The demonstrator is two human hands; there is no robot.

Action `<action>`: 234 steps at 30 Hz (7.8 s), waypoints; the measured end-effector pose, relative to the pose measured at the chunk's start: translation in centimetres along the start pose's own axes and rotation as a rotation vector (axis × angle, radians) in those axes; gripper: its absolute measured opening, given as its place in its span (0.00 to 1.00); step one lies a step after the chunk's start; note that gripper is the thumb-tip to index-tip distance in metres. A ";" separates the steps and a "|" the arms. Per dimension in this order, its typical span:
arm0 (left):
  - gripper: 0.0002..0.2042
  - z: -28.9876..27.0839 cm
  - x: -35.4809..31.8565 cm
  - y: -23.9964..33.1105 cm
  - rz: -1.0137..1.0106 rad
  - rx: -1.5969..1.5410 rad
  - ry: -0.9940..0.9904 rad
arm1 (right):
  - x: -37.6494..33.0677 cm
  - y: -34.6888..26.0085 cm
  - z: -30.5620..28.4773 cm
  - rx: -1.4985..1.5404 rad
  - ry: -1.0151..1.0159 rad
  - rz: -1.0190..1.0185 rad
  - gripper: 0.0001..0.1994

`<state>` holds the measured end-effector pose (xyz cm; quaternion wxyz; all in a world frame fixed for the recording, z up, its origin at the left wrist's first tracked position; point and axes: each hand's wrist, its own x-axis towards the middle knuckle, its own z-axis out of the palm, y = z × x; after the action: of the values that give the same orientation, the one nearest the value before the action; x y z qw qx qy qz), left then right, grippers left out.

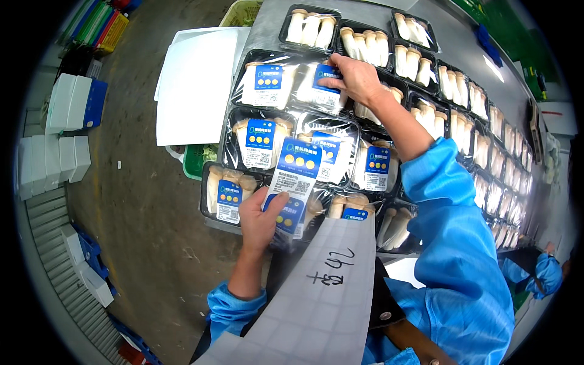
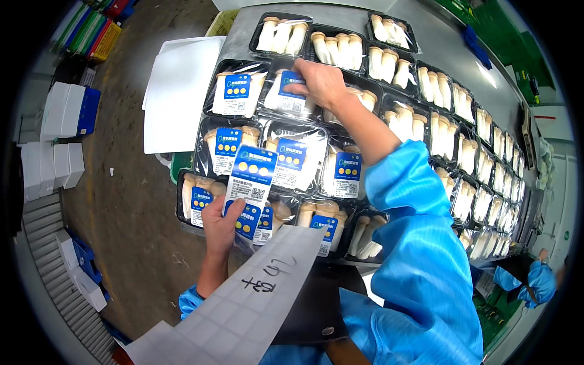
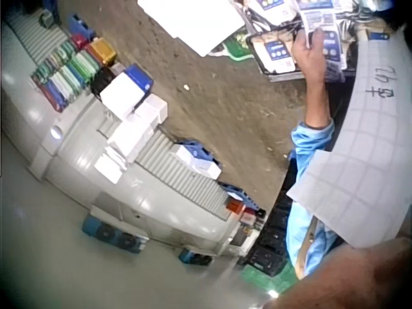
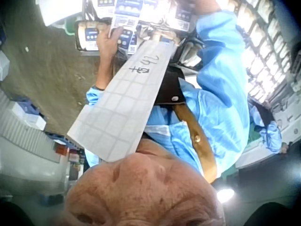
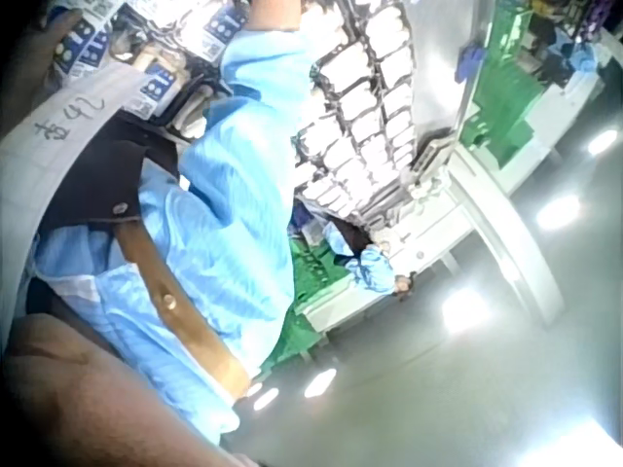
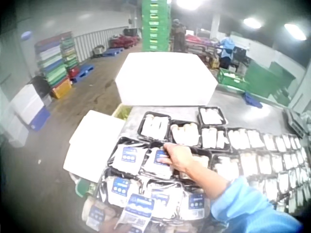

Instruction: The person applies labels to several plastic-wrapped trays of mushrooms on a stainless steel table, places the trays into a white container, and then puts a lid on the container.

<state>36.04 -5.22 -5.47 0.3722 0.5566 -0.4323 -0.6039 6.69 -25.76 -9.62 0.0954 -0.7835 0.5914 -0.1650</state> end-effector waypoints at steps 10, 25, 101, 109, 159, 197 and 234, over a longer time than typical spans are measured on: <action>0.07 0.8 -1.2 0.5 0.087 -0.126 -0.071 | -8.7 -6.8 -4.0 1.112 -0.364 0.400 0.31; 0.07 7.4 -0.3 0.9 -0.016 0.157 -0.134 | -14.2 -4.1 -10.0 0.366 0.070 0.102 0.08; 0.06 5.2 5.9 2.4 -0.025 0.073 0.112 | 3.1 -0.9 -6.4 0.515 -0.021 -0.053 0.12; 0.09 3.1 4.3 1.4 0.004 -0.098 0.104 | 16.2 6.5 1.0 -0.223 -0.168 0.069 0.36; 0.11 20.8 -9.2 -1.9 -0.011 0.006 -0.005 | -21.7 5.8 -13.2 1.246 -0.699 0.150 0.28; 0.13 21.3 -28.7 -8.9 0.198 0.163 -0.147 | -45.3 -4.5 -14.7 1.323 -0.615 0.231 0.20; 0.12 31.1 -15.7 -4.4 0.377 0.130 -0.041 | -37.5 5.5 -20.3 0.918 -0.347 0.069 0.12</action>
<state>6.88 14.28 -3.86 0.4332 0.4763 -0.5746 -0.5053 -15.00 9.57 1.82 0.5335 -0.6565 0.4585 -0.2724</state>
